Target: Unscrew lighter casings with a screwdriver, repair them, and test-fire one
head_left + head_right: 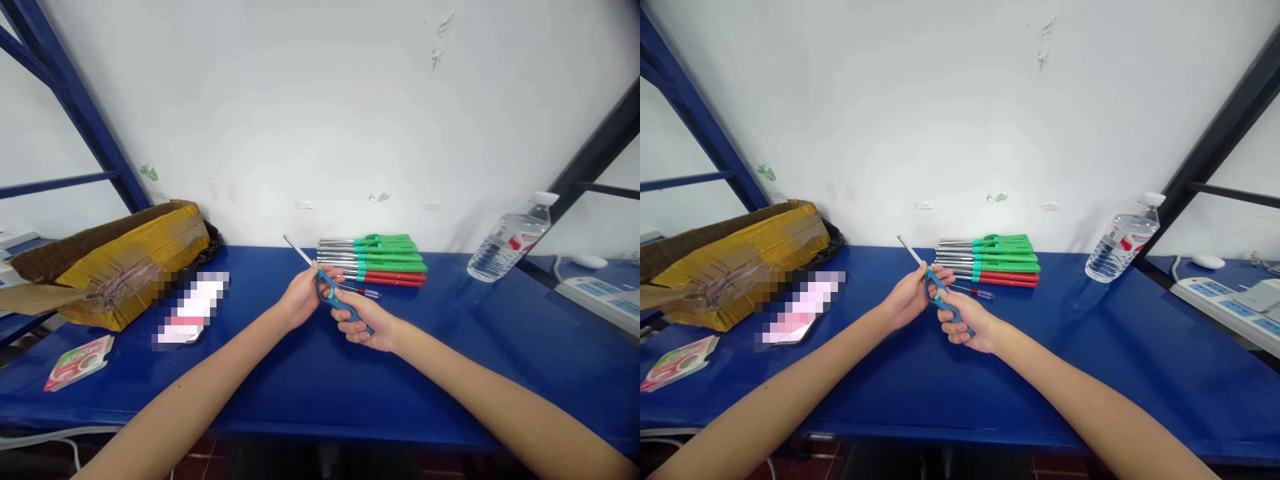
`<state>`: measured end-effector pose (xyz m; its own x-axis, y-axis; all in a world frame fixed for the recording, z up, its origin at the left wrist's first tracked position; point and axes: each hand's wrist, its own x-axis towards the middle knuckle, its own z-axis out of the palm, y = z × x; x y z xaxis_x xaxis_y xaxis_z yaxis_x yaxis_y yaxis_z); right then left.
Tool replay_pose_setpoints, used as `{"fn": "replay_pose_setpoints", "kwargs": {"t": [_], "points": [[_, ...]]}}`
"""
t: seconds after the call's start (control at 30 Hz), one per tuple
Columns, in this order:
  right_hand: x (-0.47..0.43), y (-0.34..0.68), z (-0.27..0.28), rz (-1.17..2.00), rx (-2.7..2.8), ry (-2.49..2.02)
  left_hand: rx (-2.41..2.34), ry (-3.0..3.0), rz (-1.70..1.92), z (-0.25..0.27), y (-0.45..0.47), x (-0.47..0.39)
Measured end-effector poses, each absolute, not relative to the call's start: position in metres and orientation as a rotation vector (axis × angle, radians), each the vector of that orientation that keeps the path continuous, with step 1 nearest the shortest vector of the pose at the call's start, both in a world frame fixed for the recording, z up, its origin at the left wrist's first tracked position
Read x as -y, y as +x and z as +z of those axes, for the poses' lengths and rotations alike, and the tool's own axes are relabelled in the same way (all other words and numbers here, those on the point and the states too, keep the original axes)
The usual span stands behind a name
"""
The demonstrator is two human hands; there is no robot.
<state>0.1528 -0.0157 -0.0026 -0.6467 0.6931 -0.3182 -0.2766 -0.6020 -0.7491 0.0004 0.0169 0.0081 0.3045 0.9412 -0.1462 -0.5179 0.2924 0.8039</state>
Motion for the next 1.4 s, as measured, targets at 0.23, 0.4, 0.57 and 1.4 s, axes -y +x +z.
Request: {"fn": "replay_pose_setpoints", "kwargs": {"t": [0.23, 0.4, 0.57, 1.4], "points": [[0.026, 0.153, -0.002, 2.155, 0.995, -0.971, -0.764, 0.706, 1.089, -0.001, 0.006, -0.008], [0.028, 0.154, 0.001, 2.151, 1.009, -0.997, -0.754, 0.695, 1.079, 0.001, 0.006, -0.006], [0.028, 0.157, -0.001, 2.177, 1.012, -0.975, -0.746, 0.700, 1.071, 0.001, 0.006, -0.004], [0.028, 0.164, 0.004, 2.155, 1.116, -1.096, -0.834, 0.736, 1.078, -0.002, 0.008, 0.004]]}}
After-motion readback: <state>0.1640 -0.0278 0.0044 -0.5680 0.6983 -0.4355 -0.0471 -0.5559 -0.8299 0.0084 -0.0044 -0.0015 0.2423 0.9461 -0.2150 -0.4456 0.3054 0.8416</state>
